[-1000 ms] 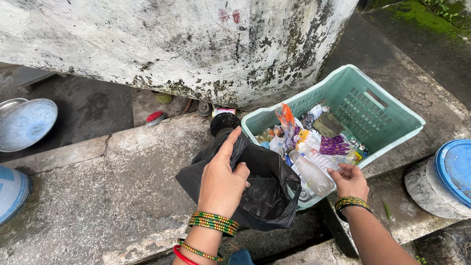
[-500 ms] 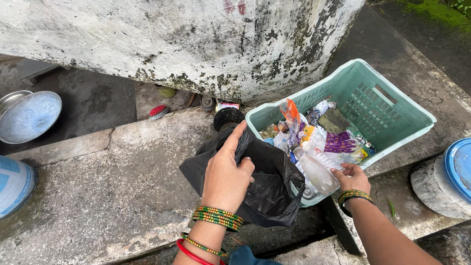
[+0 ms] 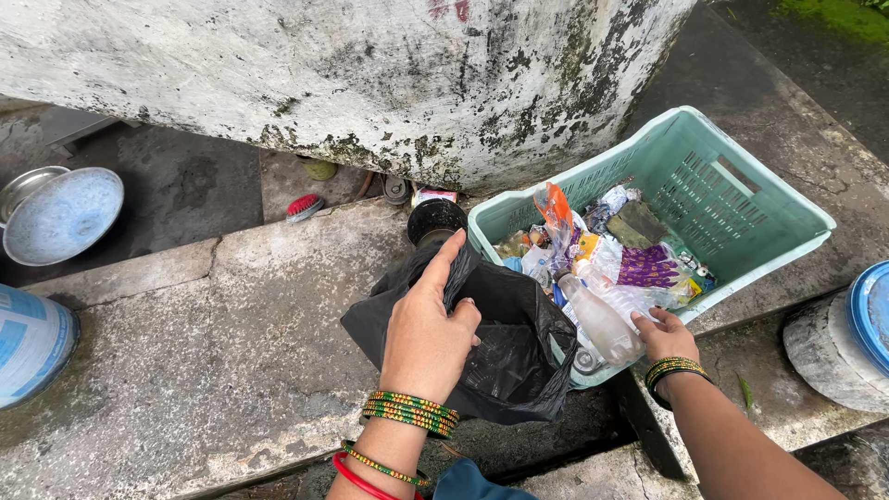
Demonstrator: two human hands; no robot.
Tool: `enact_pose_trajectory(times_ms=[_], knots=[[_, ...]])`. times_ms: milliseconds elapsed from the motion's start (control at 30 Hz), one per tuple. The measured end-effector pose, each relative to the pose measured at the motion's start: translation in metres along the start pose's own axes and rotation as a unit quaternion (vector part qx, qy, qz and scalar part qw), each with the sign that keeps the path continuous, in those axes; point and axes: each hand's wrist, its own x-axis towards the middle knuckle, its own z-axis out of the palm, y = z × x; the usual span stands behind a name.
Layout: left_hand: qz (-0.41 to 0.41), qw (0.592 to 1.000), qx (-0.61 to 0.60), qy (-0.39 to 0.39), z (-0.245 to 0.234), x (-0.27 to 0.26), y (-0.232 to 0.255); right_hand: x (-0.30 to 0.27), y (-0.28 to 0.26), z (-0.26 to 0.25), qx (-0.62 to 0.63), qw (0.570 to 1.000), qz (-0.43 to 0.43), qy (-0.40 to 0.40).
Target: The person sorts through items in a black plastic bag and a plastic crate, moving various plastic wrappers, containers, and small objects between the two containers and holding several items up to examine them.
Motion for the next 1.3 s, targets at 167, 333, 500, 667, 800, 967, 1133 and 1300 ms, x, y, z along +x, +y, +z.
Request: enact_pose_trajectory(times_ms=[167, 333, 500, 667, 800, 967, 1133, 1300], knots=[[-0.002, 1.0, 0.0, -0.004, -0.001, -0.001, -0.001, 0.005, 0.003, -0.001, 0.071, 0.997, -0.005, -0.033], [0.009, 1.0, -0.003, 0.004, 0.0, -0.001, -0.003, 0.018, 0.011, 0.002, 0.093, 0.994, -0.044, -0.045], [-0.005, 1.0, -0.002, -0.004, 0.0, 0.0, -0.005, 0.014, -0.008, 0.005, 0.004, 0.997, -0.075, -0.029], [0.005, 1.0, 0.0, 0.0, 0.001, 0.001, -0.007, 0.011, -0.032, 0.008, -0.096, 0.993, -0.058, -0.044], [0.002, 1.0, -0.011, 0.002, 0.0, 0.001, -0.01, 0.016, -0.033, 0.011, -0.072, 0.993, -0.061, -0.071], [0.001, 1.0, -0.008, 0.004, 0.0, 0.001, -0.01, 0.03, -0.026, 0.01, -0.031, 0.994, -0.059, -0.083], [0.012, 1.0, -0.008, 0.006, -0.001, 0.0, -0.01, 0.027, -0.032, 0.006, -0.049, 0.993, -0.073, -0.083], [0.009, 1.0, -0.006, 0.006, -0.002, 0.0, -0.011, 0.022, -0.039, 0.005, -0.151, 0.973, -0.169, -0.048]])
